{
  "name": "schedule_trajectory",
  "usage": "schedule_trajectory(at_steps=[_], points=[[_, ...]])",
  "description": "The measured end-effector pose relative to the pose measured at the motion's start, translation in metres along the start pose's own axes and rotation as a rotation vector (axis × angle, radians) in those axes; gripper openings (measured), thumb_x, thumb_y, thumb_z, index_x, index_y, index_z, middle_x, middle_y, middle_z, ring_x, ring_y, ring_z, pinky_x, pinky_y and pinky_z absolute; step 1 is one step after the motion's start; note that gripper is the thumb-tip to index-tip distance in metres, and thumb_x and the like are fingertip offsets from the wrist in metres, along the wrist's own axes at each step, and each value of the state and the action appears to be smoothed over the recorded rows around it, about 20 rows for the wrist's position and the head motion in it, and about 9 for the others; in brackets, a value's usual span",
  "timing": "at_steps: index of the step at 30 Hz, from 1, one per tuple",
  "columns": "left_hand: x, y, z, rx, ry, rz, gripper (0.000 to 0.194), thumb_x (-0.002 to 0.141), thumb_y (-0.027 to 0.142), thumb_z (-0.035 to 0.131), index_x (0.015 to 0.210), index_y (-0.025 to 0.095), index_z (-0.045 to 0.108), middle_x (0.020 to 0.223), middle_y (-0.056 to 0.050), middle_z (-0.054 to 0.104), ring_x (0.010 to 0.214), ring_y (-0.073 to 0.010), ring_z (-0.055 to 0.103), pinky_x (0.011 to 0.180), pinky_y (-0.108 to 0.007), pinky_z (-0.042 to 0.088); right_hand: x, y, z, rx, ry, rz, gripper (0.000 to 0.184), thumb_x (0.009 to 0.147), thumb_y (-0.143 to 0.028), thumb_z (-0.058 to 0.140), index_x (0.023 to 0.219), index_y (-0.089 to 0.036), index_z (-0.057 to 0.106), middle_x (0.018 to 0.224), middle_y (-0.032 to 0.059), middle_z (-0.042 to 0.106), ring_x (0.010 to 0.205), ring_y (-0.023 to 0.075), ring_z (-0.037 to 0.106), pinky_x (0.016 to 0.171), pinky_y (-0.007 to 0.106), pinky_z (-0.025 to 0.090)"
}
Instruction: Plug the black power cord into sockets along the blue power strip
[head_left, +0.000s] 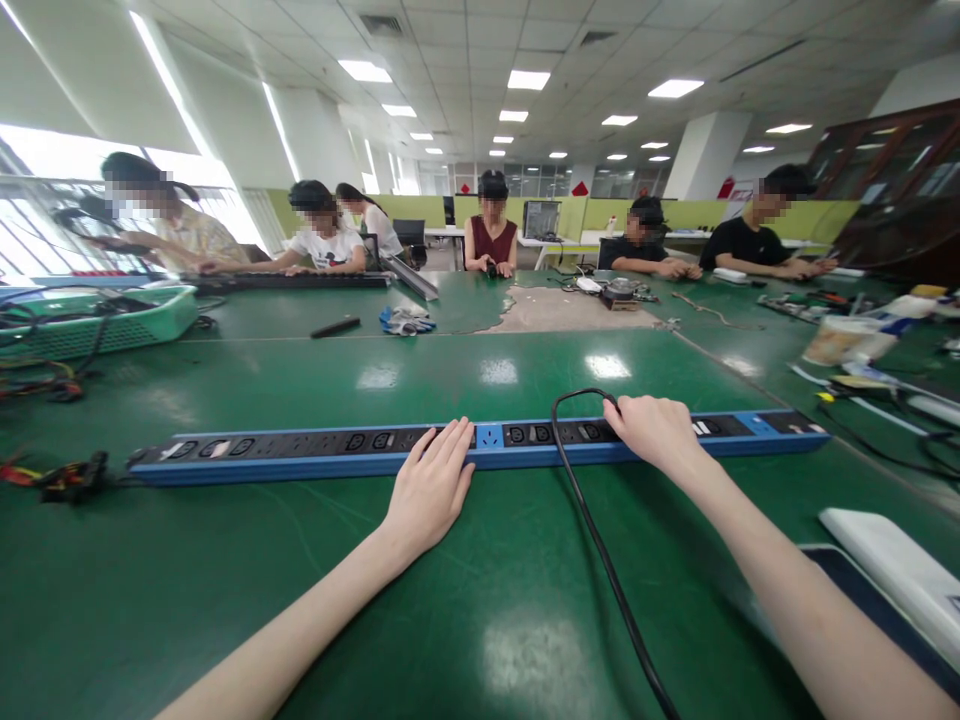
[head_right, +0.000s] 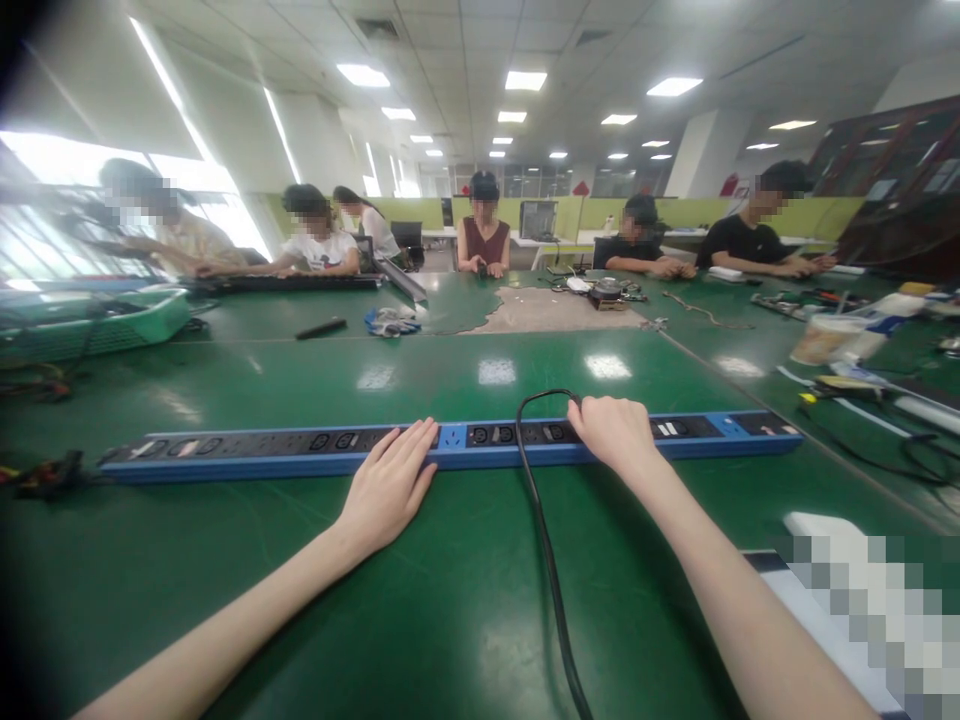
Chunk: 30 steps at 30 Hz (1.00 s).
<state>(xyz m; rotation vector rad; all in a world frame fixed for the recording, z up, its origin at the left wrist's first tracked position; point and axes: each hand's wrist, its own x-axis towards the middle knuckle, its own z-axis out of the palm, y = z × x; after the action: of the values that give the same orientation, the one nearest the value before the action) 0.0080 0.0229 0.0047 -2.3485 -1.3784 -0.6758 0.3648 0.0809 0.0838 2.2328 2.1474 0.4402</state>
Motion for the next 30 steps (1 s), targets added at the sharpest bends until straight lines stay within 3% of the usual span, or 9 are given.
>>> schedule_trajectory(at_steps=[16,22,25,30], points=[[-0.001,-0.003,0.001,-0.015,-0.009,-0.008,0.064,0.106,0.028,0.041,0.167,0.022,0.024,0.167,-0.008,0.036,0.153,-0.0241,0.039,0.129,-0.048,0.029,0.007,0.003,0.009,-0.030,0.041,-0.038,0.068,0.106,-0.054,0.020,0.096,-0.014,0.074,0.092,0.0183,0.074,0.090,0.0316,0.072,0.083,0.040,0.050],[-0.001,-0.003,0.001,-0.024,-0.007,-0.007,0.065,0.106,0.028,0.041,0.168,0.023,0.022,0.167,-0.008,0.036,0.153,-0.0245,0.039,0.129,-0.049,0.028,0.020,0.054,-0.013,0.122,0.106,0.142,0.083,0.101,-0.071,0.010,0.100,-0.020,0.075,0.099,0.0169,0.074,0.091,0.0325,0.069,0.076,0.038,0.046],[-0.001,-0.002,0.001,-0.023,-0.014,-0.009,0.064,0.106,0.028,0.041,0.167,0.022,0.023,0.167,-0.008,0.036,0.153,-0.0240,0.039,0.129,-0.049,0.028,0.021,0.084,-0.014,0.163,0.015,0.069,0.080,0.098,-0.077,0.017,0.104,-0.022,0.075,0.106,0.0138,0.074,0.092,0.0300,0.067,0.075,0.035,0.044],[0.000,-0.001,0.003,-0.027,-0.008,-0.004,0.066,0.106,0.028,0.042,0.168,0.023,0.021,0.167,-0.008,0.036,0.153,-0.0248,0.039,0.128,-0.050,0.029,0.021,0.117,0.005,0.164,-0.153,-0.027,0.068,0.098,-0.072,0.029,0.112,-0.023,0.074,0.110,0.0118,0.074,0.093,0.0283,0.067,0.073,0.033,0.044]])
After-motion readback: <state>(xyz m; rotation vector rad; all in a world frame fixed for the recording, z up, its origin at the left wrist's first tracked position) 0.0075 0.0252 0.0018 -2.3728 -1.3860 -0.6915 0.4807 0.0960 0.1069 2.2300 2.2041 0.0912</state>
